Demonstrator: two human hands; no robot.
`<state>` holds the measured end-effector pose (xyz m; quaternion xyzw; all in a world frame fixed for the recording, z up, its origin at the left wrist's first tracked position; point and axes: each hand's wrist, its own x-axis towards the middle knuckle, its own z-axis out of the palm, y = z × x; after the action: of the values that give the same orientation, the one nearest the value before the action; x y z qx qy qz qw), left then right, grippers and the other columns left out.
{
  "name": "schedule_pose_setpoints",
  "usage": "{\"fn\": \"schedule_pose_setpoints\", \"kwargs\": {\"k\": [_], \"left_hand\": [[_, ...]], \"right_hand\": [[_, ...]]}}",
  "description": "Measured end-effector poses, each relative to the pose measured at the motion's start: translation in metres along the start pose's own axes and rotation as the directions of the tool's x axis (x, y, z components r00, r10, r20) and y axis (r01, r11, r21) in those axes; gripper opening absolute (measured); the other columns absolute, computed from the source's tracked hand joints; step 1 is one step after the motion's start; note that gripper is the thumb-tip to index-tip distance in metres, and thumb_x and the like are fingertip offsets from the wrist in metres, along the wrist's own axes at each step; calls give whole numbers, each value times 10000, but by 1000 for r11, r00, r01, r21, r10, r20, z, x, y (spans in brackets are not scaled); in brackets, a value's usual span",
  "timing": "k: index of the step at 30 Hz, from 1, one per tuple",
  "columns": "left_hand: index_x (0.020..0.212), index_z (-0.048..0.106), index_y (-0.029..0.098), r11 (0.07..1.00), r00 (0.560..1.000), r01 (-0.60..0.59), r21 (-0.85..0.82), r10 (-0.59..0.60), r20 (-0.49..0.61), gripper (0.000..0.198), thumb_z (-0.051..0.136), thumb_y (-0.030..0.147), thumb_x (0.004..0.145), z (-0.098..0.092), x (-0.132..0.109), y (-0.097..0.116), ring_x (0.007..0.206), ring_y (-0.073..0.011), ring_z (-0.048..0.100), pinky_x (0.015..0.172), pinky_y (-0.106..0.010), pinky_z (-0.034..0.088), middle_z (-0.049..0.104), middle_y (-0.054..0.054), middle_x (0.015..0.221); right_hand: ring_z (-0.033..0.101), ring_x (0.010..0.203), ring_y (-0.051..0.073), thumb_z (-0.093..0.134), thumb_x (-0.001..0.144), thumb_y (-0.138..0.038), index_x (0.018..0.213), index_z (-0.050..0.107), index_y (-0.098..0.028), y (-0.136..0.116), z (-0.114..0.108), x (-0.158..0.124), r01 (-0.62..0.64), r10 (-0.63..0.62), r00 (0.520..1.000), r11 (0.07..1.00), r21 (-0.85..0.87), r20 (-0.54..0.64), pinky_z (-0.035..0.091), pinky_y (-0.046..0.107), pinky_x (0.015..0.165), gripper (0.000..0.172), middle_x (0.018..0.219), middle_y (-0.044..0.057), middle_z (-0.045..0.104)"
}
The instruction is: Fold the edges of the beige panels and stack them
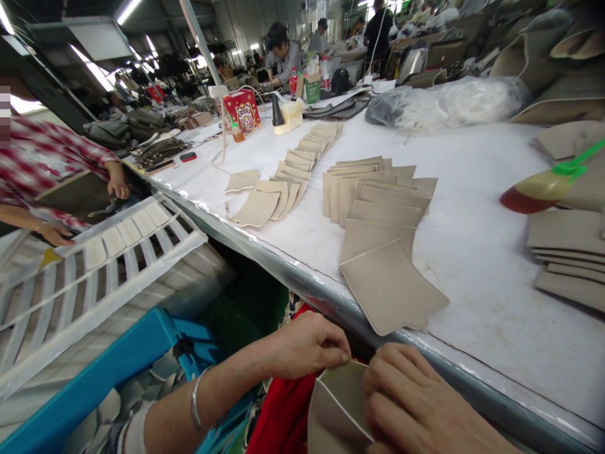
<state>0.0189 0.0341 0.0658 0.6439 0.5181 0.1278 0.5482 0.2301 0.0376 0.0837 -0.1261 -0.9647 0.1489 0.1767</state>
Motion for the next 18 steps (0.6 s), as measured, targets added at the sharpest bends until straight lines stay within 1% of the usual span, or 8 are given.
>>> {"fn": "schedule_pose_setpoints", "kwargs": {"k": [2,5,6,8,10,12,14,18], "left_hand": [[846,712,113,997,1000,2,-81,0,22,237,537,273,848,1,-3,-3,684,-119,530,616,-177,402,615,-2,720],[986,697,100,988,1000,-24,-153,25,1,420,389,385,963,0,-18,-5,700,-129,548,654,-198,435,648,-34,797],[1029,693,112,989,999,-41,-145,40,-12,417,395,398,969,-1,-25,-4,737,-135,562,686,-203,438,664,-38,847],[1077,697,155,995,998,-52,-82,50,-26,323,550,393,915,-2,-36,-2,815,-147,579,731,-200,423,685,-24,933],[1050,715,184,1000,998,-14,9,15,-57,251,672,312,838,0,-43,1,802,-140,579,702,-190,398,690,4,907],[998,730,188,996,994,12,84,-2,-111,180,668,230,834,4,-45,2,762,-128,578,679,-191,381,687,13,855],[954,735,182,990,989,4,143,18,-149,144,627,185,859,7,-43,3,773,-127,590,696,-194,381,689,5,848],[954,729,173,981,989,-51,189,76,-128,165,572,177,903,11,-41,1,812,-128,608,728,-192,393,696,-14,878]], "right_hand": [[605,877,208,393,1002,-162,852,534,-230,2,-2,2,-77,76,997,995,63,9,494,324,765,218,955,45,640],[632,877,177,310,996,-94,950,524,-215,4,5,1,-155,159,987,979,131,-15,521,279,787,250,968,49,646],[637,874,171,293,994,-83,971,516,-214,5,8,-1,-169,175,984,975,144,-34,523,272,793,260,968,46,647],[639,902,167,285,983,-65,1000,508,-217,7,15,-4,-192,203,978,968,160,-55,522,268,807,270,1002,43,650],[637,899,165,296,968,-52,996,506,-224,8,18,-6,-204,214,976,964,169,-39,521,266,798,272,1005,33,652],[632,849,169,310,952,-45,996,504,-225,9,19,-6,-220,224,975,960,172,-4,520,275,767,268,971,22,647],[613,760,175,331,940,-43,986,503,-224,10,19,-5,-220,220,975,964,150,14,512,285,699,254,892,7,624],[549,675,183,359,924,-27,931,484,-227,12,27,-6,-188,185,982,976,109,41,464,292,615,236,814,-3,552]]}}
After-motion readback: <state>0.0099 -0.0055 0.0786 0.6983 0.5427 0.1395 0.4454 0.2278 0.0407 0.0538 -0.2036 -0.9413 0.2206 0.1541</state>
